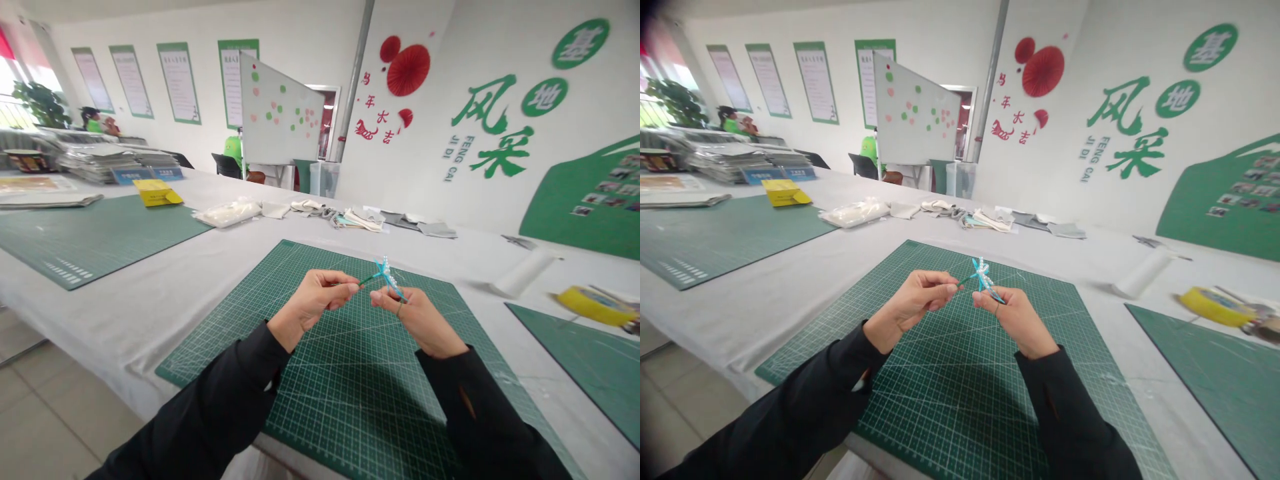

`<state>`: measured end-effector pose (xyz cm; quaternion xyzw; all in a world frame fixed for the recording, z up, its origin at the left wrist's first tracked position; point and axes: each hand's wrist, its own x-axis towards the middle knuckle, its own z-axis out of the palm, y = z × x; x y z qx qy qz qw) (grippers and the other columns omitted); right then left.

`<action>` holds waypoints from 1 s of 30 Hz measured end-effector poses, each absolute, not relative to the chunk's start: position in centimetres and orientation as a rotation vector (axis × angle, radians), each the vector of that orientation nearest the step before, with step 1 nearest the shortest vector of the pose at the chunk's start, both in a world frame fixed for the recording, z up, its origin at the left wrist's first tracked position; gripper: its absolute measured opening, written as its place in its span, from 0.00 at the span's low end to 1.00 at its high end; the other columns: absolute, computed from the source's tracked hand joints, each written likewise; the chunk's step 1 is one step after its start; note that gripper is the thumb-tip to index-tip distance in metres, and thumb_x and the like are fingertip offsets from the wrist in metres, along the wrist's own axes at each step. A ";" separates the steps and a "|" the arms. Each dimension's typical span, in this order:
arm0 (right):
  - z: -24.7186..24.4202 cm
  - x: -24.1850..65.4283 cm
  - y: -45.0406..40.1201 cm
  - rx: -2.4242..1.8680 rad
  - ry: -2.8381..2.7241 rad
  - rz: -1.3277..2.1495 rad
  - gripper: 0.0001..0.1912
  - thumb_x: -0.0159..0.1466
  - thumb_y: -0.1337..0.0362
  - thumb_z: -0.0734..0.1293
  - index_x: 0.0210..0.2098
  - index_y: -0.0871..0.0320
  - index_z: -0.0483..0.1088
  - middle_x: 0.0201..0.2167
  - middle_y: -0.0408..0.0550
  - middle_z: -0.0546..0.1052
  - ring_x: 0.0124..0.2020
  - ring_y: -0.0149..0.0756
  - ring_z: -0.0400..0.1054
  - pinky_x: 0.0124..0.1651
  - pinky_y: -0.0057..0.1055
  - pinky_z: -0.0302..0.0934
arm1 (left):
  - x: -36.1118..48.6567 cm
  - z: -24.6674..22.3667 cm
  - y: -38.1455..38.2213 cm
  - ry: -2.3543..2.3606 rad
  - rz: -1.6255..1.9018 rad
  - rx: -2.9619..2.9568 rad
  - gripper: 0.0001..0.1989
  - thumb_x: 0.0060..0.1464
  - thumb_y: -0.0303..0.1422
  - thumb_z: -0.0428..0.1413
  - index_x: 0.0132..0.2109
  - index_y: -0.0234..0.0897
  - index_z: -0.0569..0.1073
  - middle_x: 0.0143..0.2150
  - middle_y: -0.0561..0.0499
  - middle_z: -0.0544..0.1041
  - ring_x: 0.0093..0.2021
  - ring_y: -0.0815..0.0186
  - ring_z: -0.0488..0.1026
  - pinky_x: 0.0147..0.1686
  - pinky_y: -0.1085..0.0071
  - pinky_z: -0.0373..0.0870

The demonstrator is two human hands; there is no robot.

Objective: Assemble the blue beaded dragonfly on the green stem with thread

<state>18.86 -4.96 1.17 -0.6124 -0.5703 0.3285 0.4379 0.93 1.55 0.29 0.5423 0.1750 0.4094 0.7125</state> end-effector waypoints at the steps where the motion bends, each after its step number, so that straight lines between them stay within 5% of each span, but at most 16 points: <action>1: 0.9 18.6 -5.1 -1.502 -1.389 0.835 0.18 0.51 0.49 0.70 0.20 0.58 0.71 0.21 0.41 0.69 0.29 0.32 0.59 0.37 0.31 0.52 | 0.9 0.3 1.6 0.384 0.914 1.207 0.09 0.41 0.32 0.64 0.30 0.31 0.76 0.16 0.58 0.63 0.16 0.80 0.54 0.18 0.78 0.46; 7: -1.2 19.1 -4.9 -1.237 -0.983 1.120 0.15 0.44 0.55 0.76 0.25 0.60 0.77 0.21 0.41 0.69 0.26 0.28 0.56 0.34 0.30 0.53 | 0.8 0.4 1.7 0.416 0.933 1.337 0.09 0.42 0.33 0.64 0.30 0.30 0.76 0.17 0.58 0.63 0.16 0.80 0.53 0.18 0.77 0.45; 12: -1.9 21.5 -5.0 -1.164 -0.814 1.233 0.16 0.44 0.54 0.76 0.26 0.59 0.76 0.12 0.32 0.52 0.18 0.23 0.46 0.28 0.28 0.56 | 0.8 0.6 1.3 0.405 0.920 1.457 0.10 0.43 0.34 0.63 0.30 0.29 0.76 0.21 0.56 0.64 0.18 0.79 0.54 0.18 0.77 0.47; 18: -1.0 24.7 -6.2 -1.080 -0.743 1.308 0.13 0.48 0.57 0.74 0.28 0.59 0.74 0.11 0.30 0.47 0.15 0.22 0.41 0.27 0.26 0.60 | 0.6 0.2 2.0 0.454 0.860 1.480 0.11 0.44 0.35 0.62 0.32 0.29 0.75 0.24 0.55 0.65 0.19 0.80 0.54 0.19 0.77 0.47; 24: -0.8 28.1 -7.4 -1.009 -0.733 1.183 0.10 0.53 0.58 0.71 0.32 0.55 0.71 0.13 0.31 0.48 0.15 0.23 0.42 0.27 0.26 0.62 | 0.4 0.2 2.5 0.457 0.847 1.692 0.09 0.45 0.33 0.61 0.32 0.30 0.76 0.29 0.52 0.68 0.25 0.76 0.60 0.22 0.78 0.53; 30: -1.8 28.2 -6.8 -1.109 -0.730 1.178 0.12 0.50 0.59 0.72 0.31 0.58 0.73 0.15 0.32 0.55 0.15 0.20 0.44 0.23 0.25 0.59 | 0.5 0.2 2.4 0.447 0.910 1.633 0.09 0.47 0.34 0.61 0.33 0.31 0.76 0.27 0.55 0.64 0.20 0.79 0.55 0.19 0.77 0.49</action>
